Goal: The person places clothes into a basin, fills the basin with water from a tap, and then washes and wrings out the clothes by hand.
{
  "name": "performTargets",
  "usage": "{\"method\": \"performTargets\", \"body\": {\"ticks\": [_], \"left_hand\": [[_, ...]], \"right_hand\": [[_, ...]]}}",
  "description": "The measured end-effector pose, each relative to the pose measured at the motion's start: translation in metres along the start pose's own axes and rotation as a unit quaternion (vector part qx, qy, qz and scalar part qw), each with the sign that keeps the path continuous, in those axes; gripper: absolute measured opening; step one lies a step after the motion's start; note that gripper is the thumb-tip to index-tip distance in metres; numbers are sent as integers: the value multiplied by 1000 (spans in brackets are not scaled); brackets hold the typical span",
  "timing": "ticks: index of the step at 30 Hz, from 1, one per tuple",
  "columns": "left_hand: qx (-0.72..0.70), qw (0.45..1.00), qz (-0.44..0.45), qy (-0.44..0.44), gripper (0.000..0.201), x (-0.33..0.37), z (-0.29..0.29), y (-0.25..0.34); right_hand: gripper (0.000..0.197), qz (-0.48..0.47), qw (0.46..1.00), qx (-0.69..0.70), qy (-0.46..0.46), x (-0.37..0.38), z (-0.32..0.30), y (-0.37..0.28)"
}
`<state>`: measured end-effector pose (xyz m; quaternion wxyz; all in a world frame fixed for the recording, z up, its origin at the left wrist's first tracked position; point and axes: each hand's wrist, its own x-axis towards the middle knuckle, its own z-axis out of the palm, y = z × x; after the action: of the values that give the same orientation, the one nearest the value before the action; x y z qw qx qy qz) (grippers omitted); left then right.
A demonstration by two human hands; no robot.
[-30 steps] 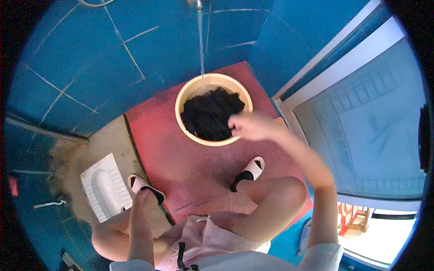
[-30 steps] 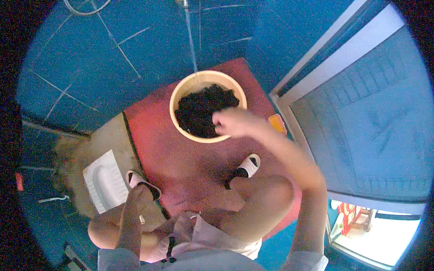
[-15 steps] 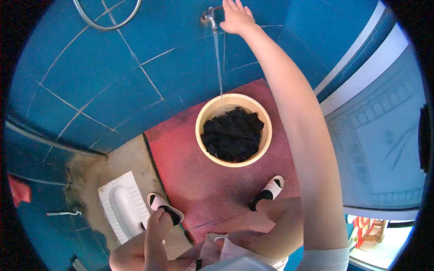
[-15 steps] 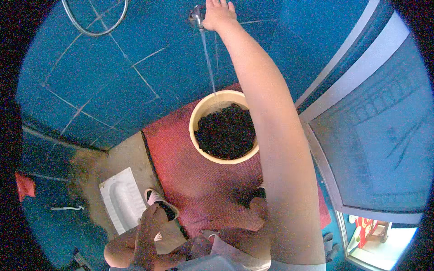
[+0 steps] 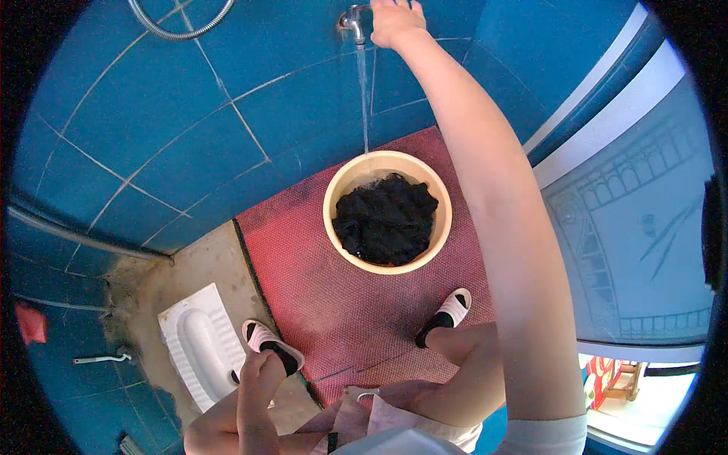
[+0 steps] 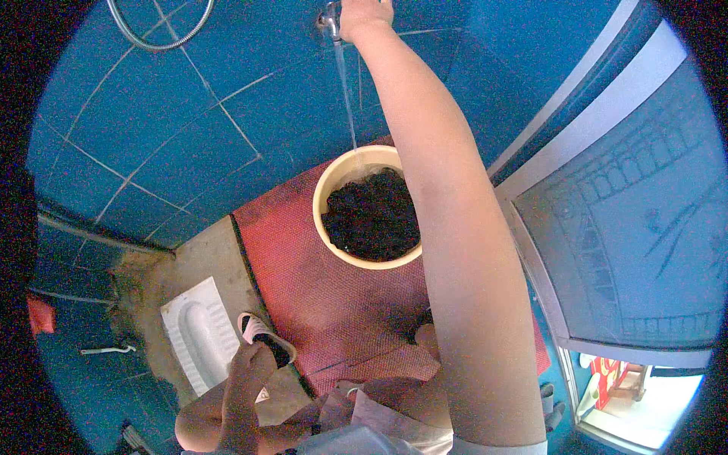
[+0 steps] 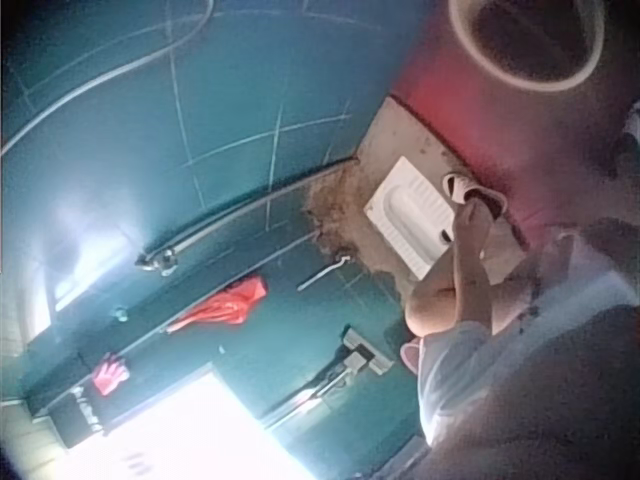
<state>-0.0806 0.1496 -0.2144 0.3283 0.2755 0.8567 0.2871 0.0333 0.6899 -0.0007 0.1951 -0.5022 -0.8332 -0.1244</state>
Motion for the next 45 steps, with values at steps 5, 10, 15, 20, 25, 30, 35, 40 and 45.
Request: {"method": "performTargets", "body": {"ticks": [5, 10, 15, 20, 25, 30, 35, 40, 45], "left_hand": [[-52, 993, -108, -1, 24, 8, 11, -14], [-239, 970, -32, -25, 21, 23, 15, -58], [-223, 969, -101, -42, 21, 24, 13, -55], [-278, 946, -161, -37, 21, 18, 14, -42], [-107, 994, -15, -27, 16, 27, 12, -84], [-74, 997, -34, -4, 11, 17, 14, -45], [-7, 998, 47, 34, 11, 27, 20, -79], [-367, 905, -205, -60, 17, 22, 8, -52], [-64, 997, -20, -23, 18, 14, 14, -38]], "right_hand": [[52, -56, 997, -48, 19, 17, 24, 9], [47, -91, 992, -86, -21, 24, 9, 8], [48, -92, 993, -58, -42, 26, 6, 10], [47, -73, 997, -10, -35, 24, 7, 3], [44, -71, 996, -41, -40, 21, -1, 1], [45, -60, 997, -29, -39, 22, -3, 5], [45, -56, 997, -30, -42, 20, -9, 2], [45, -61, 996, -39, -59, 19, -6, -1], [45, -50, 997, -38, -47, 17, -12, 4]]}}
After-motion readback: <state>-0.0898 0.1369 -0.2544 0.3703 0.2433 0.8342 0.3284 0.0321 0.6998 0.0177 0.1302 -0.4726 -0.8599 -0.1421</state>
